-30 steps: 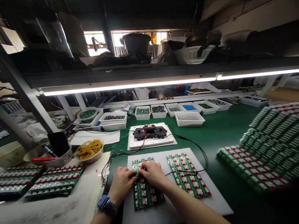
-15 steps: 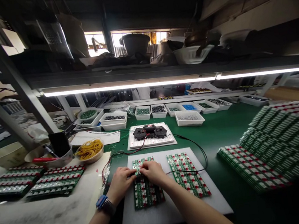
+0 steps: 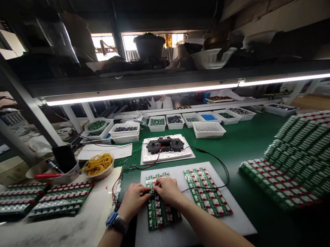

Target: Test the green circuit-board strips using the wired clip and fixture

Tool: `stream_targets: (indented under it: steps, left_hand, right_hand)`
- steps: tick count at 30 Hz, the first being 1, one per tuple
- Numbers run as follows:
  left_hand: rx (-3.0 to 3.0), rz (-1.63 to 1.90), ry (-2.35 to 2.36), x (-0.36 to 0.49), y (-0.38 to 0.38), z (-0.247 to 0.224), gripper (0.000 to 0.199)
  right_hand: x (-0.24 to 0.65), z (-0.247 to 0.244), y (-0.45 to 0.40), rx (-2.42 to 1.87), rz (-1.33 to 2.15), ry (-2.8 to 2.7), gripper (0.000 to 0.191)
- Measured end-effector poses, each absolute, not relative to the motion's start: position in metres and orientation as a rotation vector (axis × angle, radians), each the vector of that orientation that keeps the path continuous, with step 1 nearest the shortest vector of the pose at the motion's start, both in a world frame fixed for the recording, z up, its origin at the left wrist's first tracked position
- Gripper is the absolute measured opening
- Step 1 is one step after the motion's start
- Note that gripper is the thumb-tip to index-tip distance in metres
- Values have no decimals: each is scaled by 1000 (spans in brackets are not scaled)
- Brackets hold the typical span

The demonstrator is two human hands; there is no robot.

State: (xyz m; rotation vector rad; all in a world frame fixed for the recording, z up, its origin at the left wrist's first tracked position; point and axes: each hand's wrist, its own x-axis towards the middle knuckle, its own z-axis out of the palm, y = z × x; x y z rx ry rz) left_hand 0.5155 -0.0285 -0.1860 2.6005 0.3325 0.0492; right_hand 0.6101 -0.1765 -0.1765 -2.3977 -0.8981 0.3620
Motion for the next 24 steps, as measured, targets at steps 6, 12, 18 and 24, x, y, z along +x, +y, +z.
stream_targets:
  steps: [6, 12, 18, 24]
  left_hand:
    - [2583, 41, 323, 515, -27, -189, 34]
    - [2601, 59, 312, 515, -29, -187, 30]
    - [2601, 60, 325, 515, -30, -186, 34]
    - [2596, 57, 311, 514, -30, -185, 34]
  right_hand:
    - [607, -176, -175, -2401, 329, -903, 20]
    - [601, -176, -173, -2423, 264, -853, 27]
    - [605, -176, -177, -2402, 292, -901, 23]
    - [605, -180, -175, -2418, 301, -871, 21]
